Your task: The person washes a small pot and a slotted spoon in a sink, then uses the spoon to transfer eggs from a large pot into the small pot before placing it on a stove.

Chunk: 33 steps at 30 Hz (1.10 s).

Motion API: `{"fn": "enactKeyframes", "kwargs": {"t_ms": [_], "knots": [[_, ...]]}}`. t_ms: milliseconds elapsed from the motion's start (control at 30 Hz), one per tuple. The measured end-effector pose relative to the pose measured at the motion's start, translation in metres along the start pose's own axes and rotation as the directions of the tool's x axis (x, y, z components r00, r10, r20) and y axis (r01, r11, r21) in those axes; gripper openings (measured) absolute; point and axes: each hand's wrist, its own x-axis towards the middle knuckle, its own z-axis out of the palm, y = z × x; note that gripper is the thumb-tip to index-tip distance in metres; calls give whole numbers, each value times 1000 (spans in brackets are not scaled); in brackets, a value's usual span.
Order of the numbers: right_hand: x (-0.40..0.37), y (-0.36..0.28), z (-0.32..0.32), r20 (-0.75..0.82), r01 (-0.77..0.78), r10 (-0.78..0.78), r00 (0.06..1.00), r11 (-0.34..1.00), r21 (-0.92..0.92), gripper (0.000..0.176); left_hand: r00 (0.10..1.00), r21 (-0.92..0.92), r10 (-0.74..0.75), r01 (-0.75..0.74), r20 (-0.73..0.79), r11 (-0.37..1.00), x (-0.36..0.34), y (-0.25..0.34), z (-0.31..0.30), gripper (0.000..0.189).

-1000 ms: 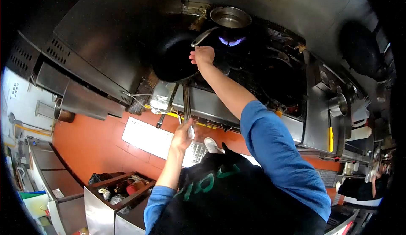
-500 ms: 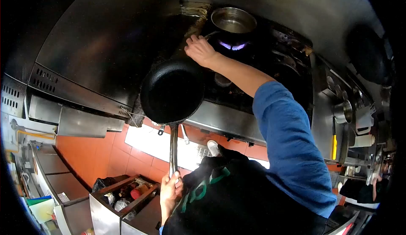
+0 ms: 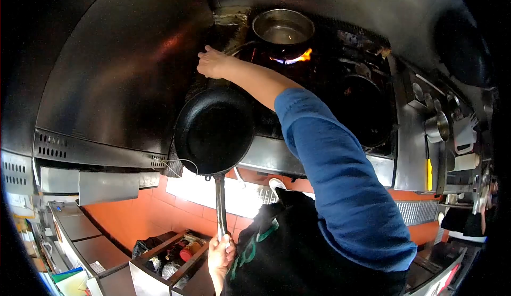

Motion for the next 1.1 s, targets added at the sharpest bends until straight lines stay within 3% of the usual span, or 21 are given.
{"fn": "enactKeyframes", "kwargs": {"t_ms": [100, 300, 367, 467, 533, 567, 600, 667, 733, 800, 833, 867, 900, 1000, 1033, 1067, 1100], "knots": [[3, -2, 3, -49, -27, 28, 998, 1000, 15, 12, 1000, 28, -26, 26, -10, 999, -2, 5, -1, 17], [17, 12, 9, 10, -57, 57, 998, 997, -53, 9, 999, 18, -31, 31, -16, 999, -1, 9, 0, 16], [23, 19, 12, -36, -91, 95, 995, 991, 96, 11, 999, 29, -37, 37, -18, 999, 0, 6, -6, 17], [35, 23, 5, 45, -145, 142, 989, 986, 82, 12, 997, 21, -66, 66, -34, 998, 1, 9, -7, 17], [41, 32, 2, -82, -192, 205, 975, 972, 138, 12, 995, -13, -85, 85, -56, 996, 1, 10, -9, 17], [44, 36, -7, 20, -233, 232, 973, 967, 100, 13, 995, -23, -97, 96, -35, 995, 1, 8, -12, 17], [49, 42, -6, 4, -262, 262, 965, 963, 58, 14, 994, -34, -109, 108, -12, 994, 1, 8, -14, 16], [63, 57, 6, -126, -304, 309, 943, 951, 61, 15, 993, -51, -107, 105, -48, 993, 0, 12, -10, 17], [69, 60, 1, 47, -379, 380, 924, 925, -25, 23, 997, -44, -79, 78, -17, 996, 0, 11, -12, 18], [61, 60, -3, 72, -405, 409, 910, 912, -57, 41, 996, -36, -84, 84, -13, 996, 3, 10, -19, 17], [53, 57, 2, 84, -408, 411, 908, 912, -54, 41, 998, -15, -65, 65, 12, 998, 3, 10, -21, 18], [40, 53, 2, -150, -376, 372, 916, 927, 3, 46, 998, 7, -46, 46, 42, 999, 4, 11, -22, 18], [24, 49, 2, -376, -336, 329, 866, 941, 48, 52, 997, 40, -63, 61, 37, 997, 5, 15, -20, 19], [-77, 21, -41, -451, -196, 182, 874, 980, 16, 53, 998, 93, -26, 21, 62, 995, 8, 20, -27, 21], [-110, 14, -39, -556, -190, 171, 814, 981, 24, 50, 998, 93, -22, 16, 66, 995, 8, 24, -26, 20], [-154, -12, -86, -223, -316, 322, 920, 947, 65, 45, 998, 114, 11, -18, 58, 993, 8, 24, -29, 19], [-183, 2, -42, -570, -173, 283, 771, 955, 241, 41, 996, 136, 23, -35, 85, 990, 7, 25, -34, 19]]}}
